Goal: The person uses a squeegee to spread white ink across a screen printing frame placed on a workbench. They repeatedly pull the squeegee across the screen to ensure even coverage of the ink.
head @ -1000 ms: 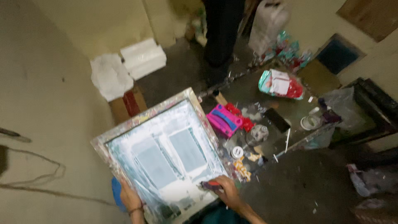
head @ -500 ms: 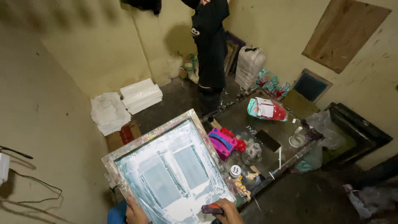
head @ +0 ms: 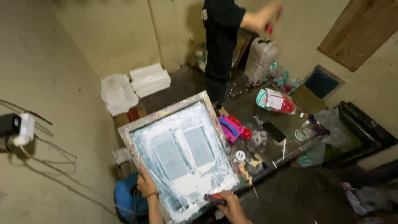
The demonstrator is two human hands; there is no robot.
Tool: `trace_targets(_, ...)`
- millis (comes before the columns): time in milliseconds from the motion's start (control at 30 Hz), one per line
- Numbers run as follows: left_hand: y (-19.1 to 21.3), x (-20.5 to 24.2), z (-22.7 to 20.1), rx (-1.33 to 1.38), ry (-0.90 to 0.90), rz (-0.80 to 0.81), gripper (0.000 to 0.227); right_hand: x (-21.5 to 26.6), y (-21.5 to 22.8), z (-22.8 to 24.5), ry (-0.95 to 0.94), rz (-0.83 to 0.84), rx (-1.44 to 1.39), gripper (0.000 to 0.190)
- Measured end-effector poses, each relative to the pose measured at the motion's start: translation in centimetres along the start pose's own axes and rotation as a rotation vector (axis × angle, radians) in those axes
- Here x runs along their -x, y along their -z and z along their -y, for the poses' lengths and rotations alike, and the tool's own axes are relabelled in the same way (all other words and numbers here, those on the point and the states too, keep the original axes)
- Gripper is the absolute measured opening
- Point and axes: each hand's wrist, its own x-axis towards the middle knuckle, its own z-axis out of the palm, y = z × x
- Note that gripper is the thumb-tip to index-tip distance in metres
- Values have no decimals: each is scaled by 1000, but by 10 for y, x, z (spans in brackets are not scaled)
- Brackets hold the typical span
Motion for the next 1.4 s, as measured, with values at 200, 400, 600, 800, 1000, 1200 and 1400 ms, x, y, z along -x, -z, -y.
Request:
trace_targets(200,13,16,-24,24,47,-19,75,8,13,35,28,21,47,52)
trace_targets(400,25,26,-41,106,28,-19,77,19,7,33,-1,19,69,46)
trace_targets(600,30,26,-46,117,-20,-5,75,17,15,56,-11,6,39,47)
trace_targets(800,23,23,-38,30,137,31,79,31,0,8,-9,-49,39,58)
trace_targets(1000,13,14,-25,81,50,18,82,26,-6,-9,9,-92,38,32)
trace_targets(1200,-1,4,-19,12,100,-6,83,12,-22,-54,163,-66,104,52)
trace_targets(1400,2,11,-26,19,130,-2,84,4,-21,-65,131,-127,-13,63)
